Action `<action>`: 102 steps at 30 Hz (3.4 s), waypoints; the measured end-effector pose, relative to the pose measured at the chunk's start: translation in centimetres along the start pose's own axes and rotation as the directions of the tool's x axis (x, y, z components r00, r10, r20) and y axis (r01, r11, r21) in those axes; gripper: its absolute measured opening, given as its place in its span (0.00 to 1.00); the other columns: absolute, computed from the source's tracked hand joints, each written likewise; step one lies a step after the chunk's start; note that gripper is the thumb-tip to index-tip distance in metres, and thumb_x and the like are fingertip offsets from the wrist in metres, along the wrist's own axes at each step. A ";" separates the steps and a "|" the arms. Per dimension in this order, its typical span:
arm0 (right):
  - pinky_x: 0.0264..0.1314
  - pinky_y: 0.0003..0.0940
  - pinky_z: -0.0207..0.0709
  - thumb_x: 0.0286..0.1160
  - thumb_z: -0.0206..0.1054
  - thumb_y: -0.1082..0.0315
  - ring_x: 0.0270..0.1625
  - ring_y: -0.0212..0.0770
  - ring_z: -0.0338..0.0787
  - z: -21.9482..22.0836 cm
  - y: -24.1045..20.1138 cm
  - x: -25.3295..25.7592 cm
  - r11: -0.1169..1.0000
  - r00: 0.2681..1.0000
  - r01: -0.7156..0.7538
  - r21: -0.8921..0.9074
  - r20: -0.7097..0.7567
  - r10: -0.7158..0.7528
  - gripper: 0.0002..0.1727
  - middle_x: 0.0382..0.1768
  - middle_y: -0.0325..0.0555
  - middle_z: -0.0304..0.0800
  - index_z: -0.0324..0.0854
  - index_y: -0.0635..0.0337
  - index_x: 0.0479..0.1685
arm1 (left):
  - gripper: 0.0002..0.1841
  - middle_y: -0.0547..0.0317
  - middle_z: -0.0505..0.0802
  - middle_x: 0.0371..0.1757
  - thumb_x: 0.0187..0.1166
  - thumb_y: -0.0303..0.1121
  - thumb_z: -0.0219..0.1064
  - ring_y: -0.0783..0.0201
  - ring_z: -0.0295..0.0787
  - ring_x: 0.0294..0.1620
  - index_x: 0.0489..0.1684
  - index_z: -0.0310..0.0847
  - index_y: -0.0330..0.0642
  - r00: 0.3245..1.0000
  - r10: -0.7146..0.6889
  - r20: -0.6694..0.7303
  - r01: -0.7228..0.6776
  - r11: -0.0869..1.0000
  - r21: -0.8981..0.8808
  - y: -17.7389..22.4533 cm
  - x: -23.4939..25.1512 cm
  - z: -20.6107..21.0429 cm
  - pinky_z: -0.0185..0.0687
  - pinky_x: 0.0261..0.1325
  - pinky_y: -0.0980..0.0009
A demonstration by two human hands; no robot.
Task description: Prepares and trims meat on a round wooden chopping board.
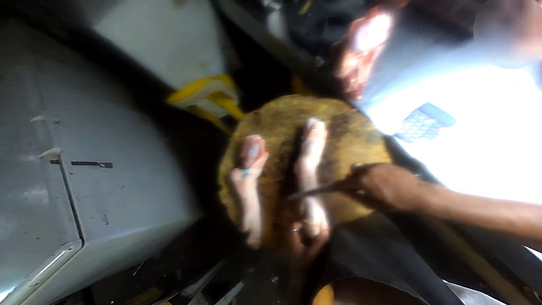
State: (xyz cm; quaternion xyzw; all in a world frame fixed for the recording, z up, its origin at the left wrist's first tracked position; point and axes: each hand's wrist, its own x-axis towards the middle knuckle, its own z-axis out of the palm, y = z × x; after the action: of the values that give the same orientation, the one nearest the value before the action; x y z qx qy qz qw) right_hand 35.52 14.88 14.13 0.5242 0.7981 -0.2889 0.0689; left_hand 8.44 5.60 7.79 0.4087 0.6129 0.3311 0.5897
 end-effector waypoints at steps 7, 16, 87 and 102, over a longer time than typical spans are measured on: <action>0.51 0.59 0.81 0.89 0.54 0.50 0.53 0.60 0.90 0.4 2.5 3.4 0.980 0.982 -0.179 -0.085 -0.072 0.173 0.19 0.51 0.54 0.91 0.86 0.37 0.68 | 0.27 0.53 0.90 0.47 0.61 0.25 0.81 0.73 0.90 0.46 0.57 0.72 0.27 0.998 -0.034 0.060 0.037 0.998 -0.047 0.0 0.1 0.6 0.88 0.53 0.77; 0.46 0.64 0.83 0.87 0.56 0.47 0.47 0.60 0.92 1.4 3.9 3.0 0.974 0.972 -0.187 0.126 -0.121 0.202 0.21 0.47 0.54 0.92 0.83 0.29 0.74 | 0.31 0.50 0.93 0.48 0.62 0.32 0.80 0.65 0.93 0.46 0.63 0.73 0.27 0.995 -0.086 0.058 0.091 0.991 -0.099 1.7 0.1 -0.4 0.91 0.54 0.69; 0.50 0.74 0.78 0.89 0.51 0.40 0.54 0.68 0.90 9.8 9.1 6.9 0.662 0.568 -0.412 0.626 -0.391 0.724 0.27 0.56 0.62 0.90 0.78 0.32 0.80 | 0.22 0.51 0.92 0.38 0.80 0.23 0.61 0.64 0.94 0.33 0.72 0.63 0.28 0.965 -0.252 -0.067 0.228 0.941 -0.251 1.7 -0.9 -0.8 0.94 0.41 0.69; 0.41 0.58 0.83 0.83 0.61 0.45 0.44 0.59 0.92 10.4 5.7 3.0 0.987 0.872 -0.073 0.145 -0.470 0.134 0.23 0.45 0.57 0.91 0.88 0.39 0.70 | 0.30 0.53 0.91 0.45 0.65 0.32 0.80 0.71 0.90 0.45 0.64 0.73 0.28 0.973 -0.232 -0.012 0.233 0.972 0.021 1.3 -0.7 0.4 0.88 0.54 0.73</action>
State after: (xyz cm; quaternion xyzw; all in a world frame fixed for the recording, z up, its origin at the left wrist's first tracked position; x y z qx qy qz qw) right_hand 37.21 13.40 2.10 0.6245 0.7419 -0.1947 -0.1471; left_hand 8.99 5.57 9.25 0.3390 0.6628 0.2550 0.6170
